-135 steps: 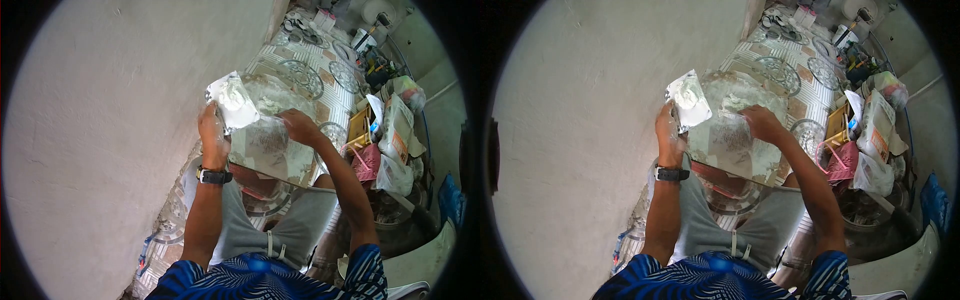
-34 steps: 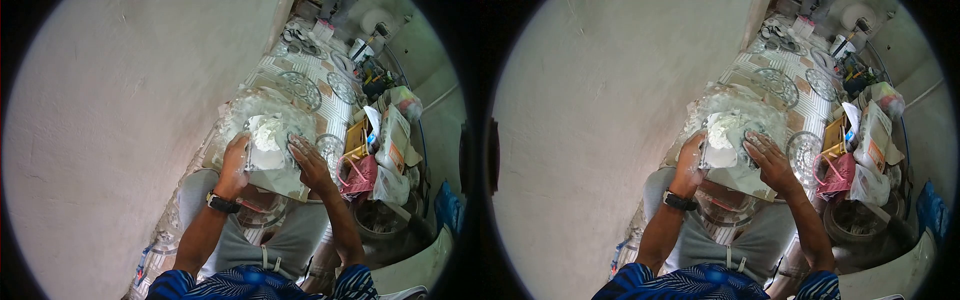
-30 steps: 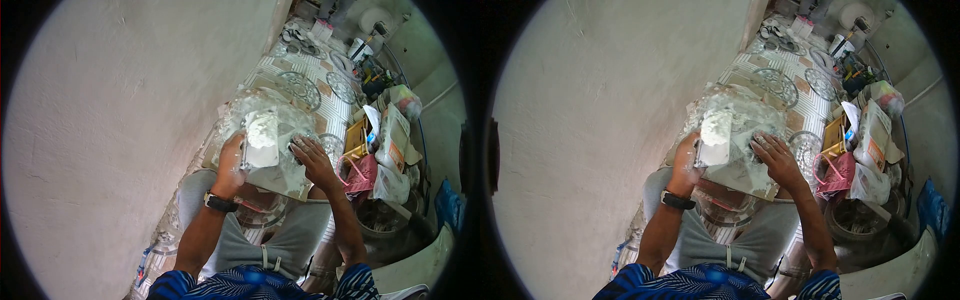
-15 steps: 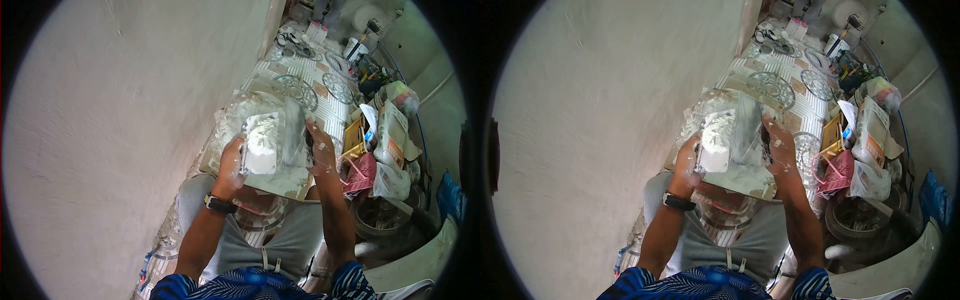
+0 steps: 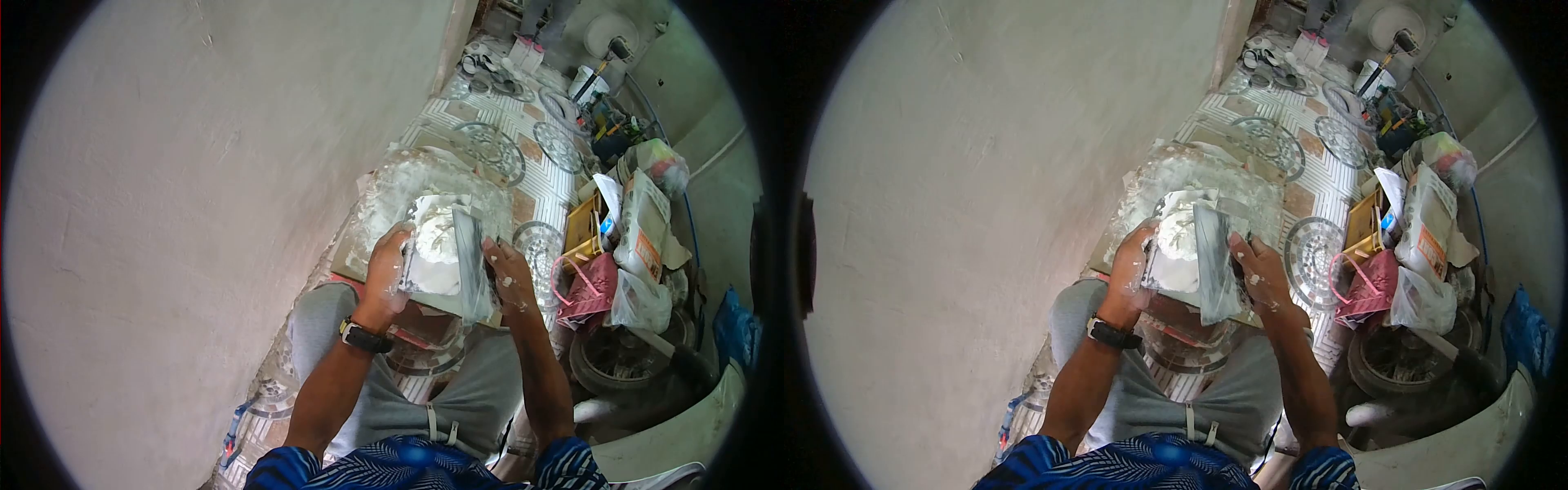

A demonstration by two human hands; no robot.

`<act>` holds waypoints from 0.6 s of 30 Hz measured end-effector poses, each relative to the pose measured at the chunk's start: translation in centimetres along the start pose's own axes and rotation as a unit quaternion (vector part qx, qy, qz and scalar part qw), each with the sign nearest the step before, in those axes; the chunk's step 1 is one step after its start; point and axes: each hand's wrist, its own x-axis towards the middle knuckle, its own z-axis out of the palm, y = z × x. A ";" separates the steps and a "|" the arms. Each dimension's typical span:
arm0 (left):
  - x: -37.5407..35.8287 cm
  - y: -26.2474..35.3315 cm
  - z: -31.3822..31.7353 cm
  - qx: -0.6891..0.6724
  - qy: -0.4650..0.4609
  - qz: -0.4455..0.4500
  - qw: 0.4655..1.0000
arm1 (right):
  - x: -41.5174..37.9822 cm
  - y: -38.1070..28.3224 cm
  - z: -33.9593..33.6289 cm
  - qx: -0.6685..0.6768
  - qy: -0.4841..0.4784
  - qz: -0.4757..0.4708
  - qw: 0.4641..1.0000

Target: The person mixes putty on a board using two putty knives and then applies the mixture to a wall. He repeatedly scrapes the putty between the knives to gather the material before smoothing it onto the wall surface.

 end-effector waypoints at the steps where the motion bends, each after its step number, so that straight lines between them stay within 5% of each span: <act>1: 0.3 -0.2 -0.5 0.014 -0.001 -0.002 1.000 | -0.3 0.4 -0.3 -0.015 -0.012 0.001 1.000; 7: 0.1 2.1 -0.7 -0.018 0.040 0.045 0.998 | -0.9 3.9 -4.6 -0.165 -0.110 0.035 0.979; 12: 0.5 4.7 -1.7 0.023 0.110 0.158 0.981 | -1.4 3.4 -5.3 -0.038 -0.011 0.050 0.998; 18: 0.6 4.8 -1.7 0.032 0.126 0.194 0.972 | -0.4 3.5 -6.3 0.042 -0.037 0.032 0.998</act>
